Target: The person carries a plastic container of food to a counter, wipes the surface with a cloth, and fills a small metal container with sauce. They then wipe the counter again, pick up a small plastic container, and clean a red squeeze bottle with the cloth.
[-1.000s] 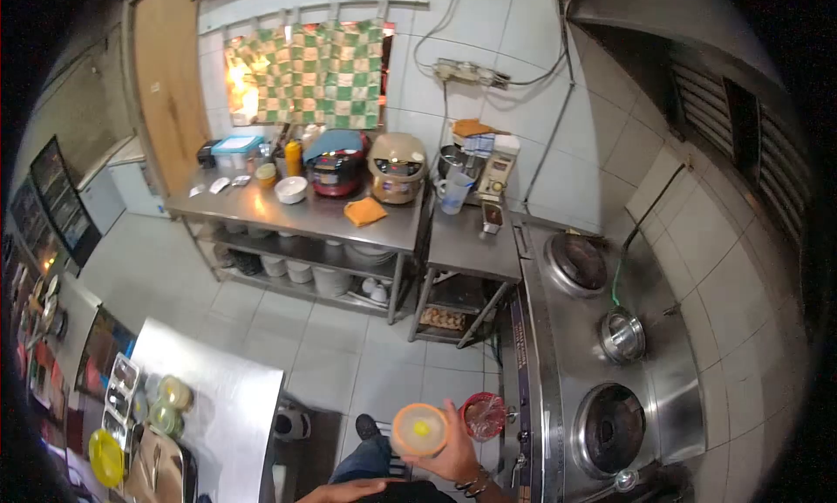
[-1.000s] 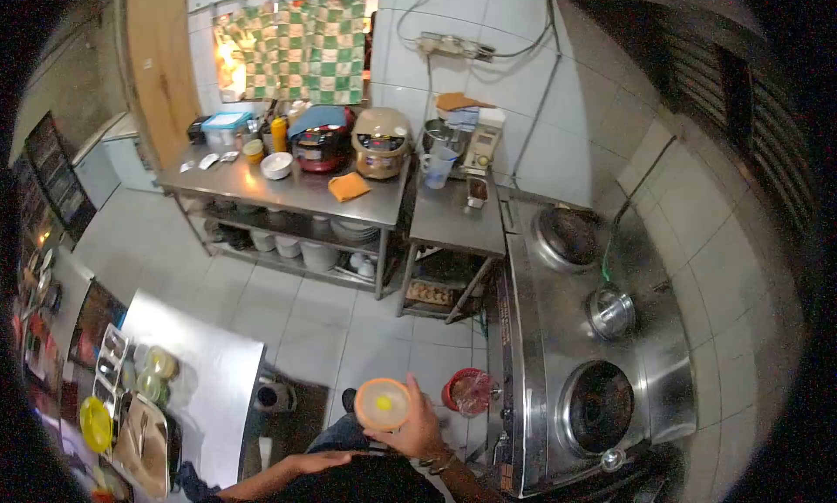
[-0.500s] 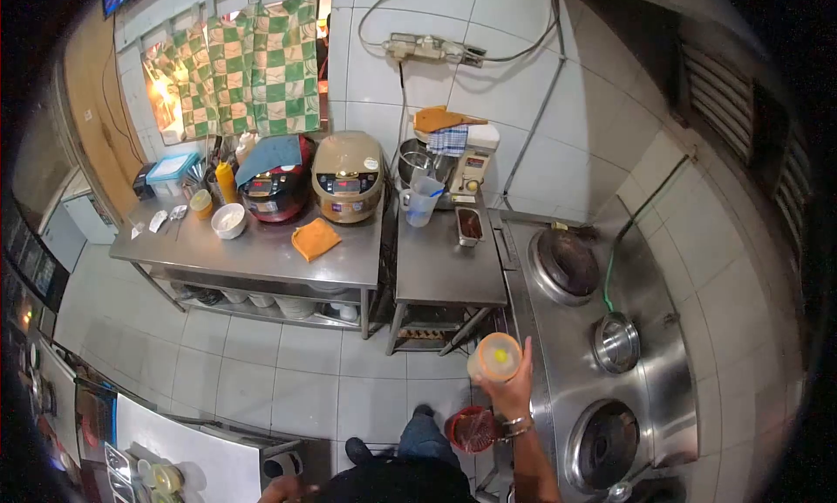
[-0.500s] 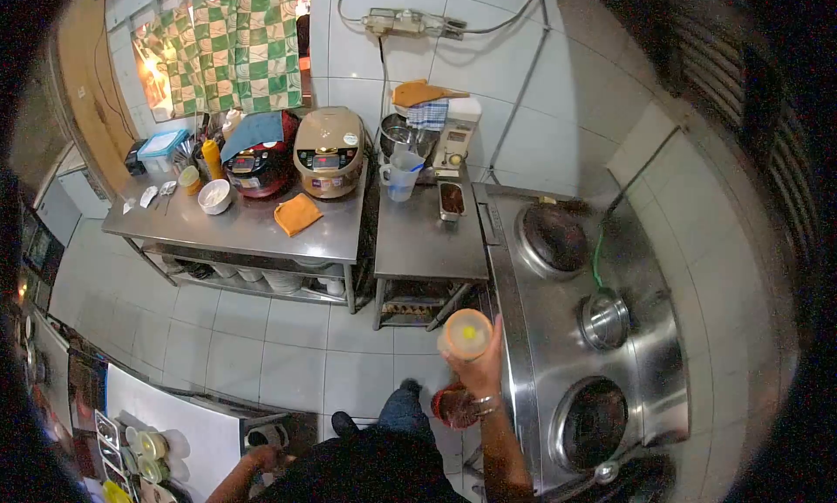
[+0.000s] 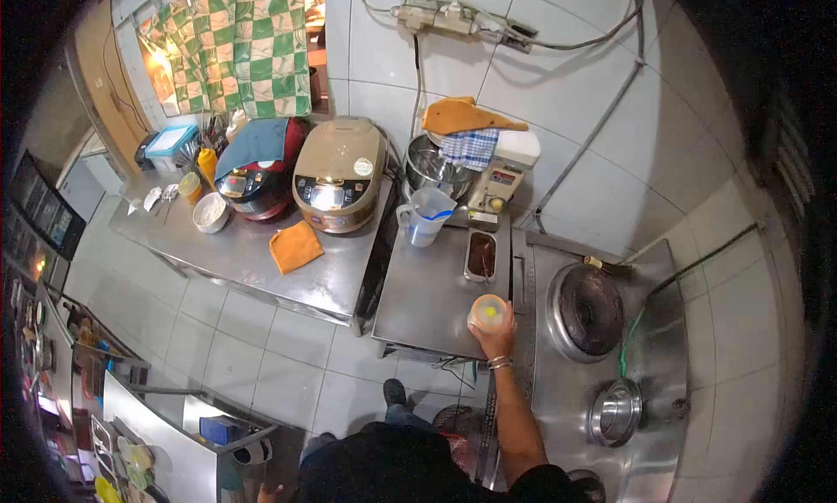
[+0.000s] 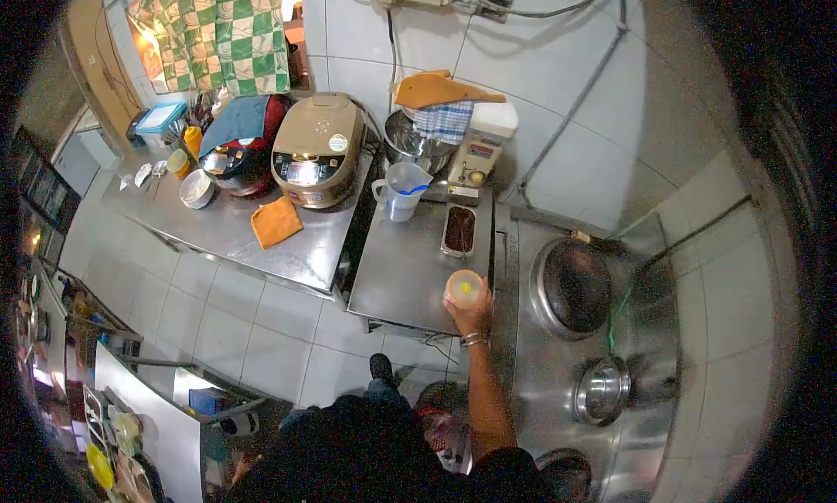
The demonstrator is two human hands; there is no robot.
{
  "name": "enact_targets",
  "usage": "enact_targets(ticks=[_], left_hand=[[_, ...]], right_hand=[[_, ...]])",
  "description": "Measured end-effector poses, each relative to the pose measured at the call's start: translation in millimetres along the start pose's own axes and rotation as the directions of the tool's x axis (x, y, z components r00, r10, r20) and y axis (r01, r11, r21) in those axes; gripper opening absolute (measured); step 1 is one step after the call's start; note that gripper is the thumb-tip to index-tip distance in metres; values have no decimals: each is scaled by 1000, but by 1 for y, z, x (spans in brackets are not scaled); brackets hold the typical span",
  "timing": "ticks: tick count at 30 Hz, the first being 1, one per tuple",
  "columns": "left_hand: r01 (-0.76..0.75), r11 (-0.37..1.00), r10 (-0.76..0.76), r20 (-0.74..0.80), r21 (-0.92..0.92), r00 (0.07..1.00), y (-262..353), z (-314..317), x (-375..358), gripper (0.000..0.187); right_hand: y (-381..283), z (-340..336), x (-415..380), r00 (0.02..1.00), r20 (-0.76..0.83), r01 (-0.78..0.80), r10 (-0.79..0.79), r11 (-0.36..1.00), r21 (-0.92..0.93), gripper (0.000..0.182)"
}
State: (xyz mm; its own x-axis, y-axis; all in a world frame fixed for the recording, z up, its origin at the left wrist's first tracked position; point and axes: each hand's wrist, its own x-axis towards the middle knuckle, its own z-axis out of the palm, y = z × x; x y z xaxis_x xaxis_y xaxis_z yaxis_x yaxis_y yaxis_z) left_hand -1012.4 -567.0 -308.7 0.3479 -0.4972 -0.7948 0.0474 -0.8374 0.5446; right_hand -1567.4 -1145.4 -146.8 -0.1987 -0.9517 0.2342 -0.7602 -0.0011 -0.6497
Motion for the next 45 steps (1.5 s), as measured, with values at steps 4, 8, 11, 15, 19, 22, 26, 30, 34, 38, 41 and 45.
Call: enact_targets(ticks=[4, 8, 11, 15, 19, 22, 26, 30, 34, 38, 41, 45], left_hand=[[-17, 1000, 17, 13, -6, 1000, 22, 51, -11, 52], [-38, 999, 39, 27, -35, 999, 26, 64, -3, 53], [-23, 994, 38, 136, -111, 990, 41, 59, 4, 55], [-166, 986, 166, -163, 12, 973, 53, 79, 18, 57], [-175, 978, 157, -156, -109, 975, 60, 81, 14, 68], [25, 999, -20, -133, 33, 991, 105, 92, -23, 66], [-38, 997, 32, -95, -66, 995, 90, 97, -28, 62], [-76, 964, 99, -80, 256, 992, 96, 95, -51, 59], [-20, 994, 26, -49, 106, 998, 138, 102, -85, 64], [-108, 920, 128, -30, 377, 991, 78, 88, -53, 64], [-52, 960, 90, -129, 274, 987, 101, 100, -73, 62], [-36, 968, 63, -102, 247, 993, 51, 97, -39, 58]], right_hand=[[-25, -4, 36, 986, 167, 12, -2, 998, -59, 118], [-19, 35, 49, 978, 158, 85, -135, 954, 287, 118], [-35, 56, 54, 957, 243, 104, -158, 970, 220, 117], [-62, 73, 62, 975, 161, 140, -153, 986, 88, 106], [-44, 65, 91, 983, -167, -39, 71, 981, 191, 71], [63, 96, 131, 884, -286, -293, 369, 916, 276, 35], [178, 123, 158, 689, 573, -610, 443, -73, 789, 20], [113, 91, 150, 740, 523, -654, 423, 271, 707, 25], [86, 84, 151, 639, 500, -679, 584, 123, 724, 38], [81, 85, 150, 656, 506, -647, 561, 72, 759, 39], [82, 90, 154, 652, 499, -641, 571, 64, 765, 40], [89, 94, 153, 676, 481, -621, 558, 80, 780, 39]])
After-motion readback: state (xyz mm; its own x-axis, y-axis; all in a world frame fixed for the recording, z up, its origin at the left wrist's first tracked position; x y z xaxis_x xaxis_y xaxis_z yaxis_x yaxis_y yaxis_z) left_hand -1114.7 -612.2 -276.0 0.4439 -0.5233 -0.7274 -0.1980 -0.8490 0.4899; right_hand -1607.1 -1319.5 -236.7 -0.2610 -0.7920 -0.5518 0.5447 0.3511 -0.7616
